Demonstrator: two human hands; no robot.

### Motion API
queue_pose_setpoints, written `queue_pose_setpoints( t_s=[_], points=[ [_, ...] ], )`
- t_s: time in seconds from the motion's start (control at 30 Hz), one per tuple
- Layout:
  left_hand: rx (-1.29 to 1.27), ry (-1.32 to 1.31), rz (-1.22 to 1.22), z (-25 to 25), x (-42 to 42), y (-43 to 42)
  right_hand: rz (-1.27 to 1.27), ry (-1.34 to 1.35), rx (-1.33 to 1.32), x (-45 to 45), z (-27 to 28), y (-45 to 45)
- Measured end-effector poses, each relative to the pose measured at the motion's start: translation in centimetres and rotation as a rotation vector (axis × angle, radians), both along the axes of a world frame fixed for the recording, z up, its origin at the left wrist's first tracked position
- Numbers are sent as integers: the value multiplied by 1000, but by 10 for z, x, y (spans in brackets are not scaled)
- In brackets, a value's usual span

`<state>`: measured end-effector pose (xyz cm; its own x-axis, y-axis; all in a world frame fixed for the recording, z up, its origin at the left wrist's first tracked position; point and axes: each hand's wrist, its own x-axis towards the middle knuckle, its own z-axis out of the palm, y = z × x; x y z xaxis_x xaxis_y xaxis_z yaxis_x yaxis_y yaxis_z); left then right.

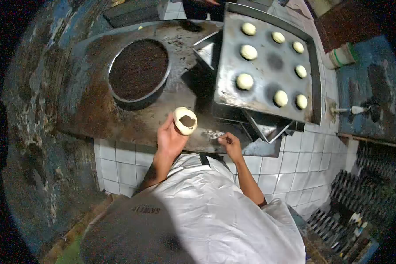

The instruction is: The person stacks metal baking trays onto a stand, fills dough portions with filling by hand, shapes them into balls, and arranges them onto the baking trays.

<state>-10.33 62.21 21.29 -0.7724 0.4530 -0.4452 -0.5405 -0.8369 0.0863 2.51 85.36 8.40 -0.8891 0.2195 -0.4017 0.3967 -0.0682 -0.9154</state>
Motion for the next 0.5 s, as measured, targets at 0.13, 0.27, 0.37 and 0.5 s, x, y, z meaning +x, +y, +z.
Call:
queue_pose_setpoints(
  t_s=[0.13,0.27,0.37,0.5],
  points=[
    [26,-22,-124,-2,16,37,113,-95,601,34,-45,50],
    [-61,-9,-179,3,40,64,90,168,701,8,43,33],
    [-100,14,-168,2,56,70,-3,143,36,-22,120,7],
    [-466,257,-187,-3,61,61,210,-114,-756,-43,155,13]
  ],
)
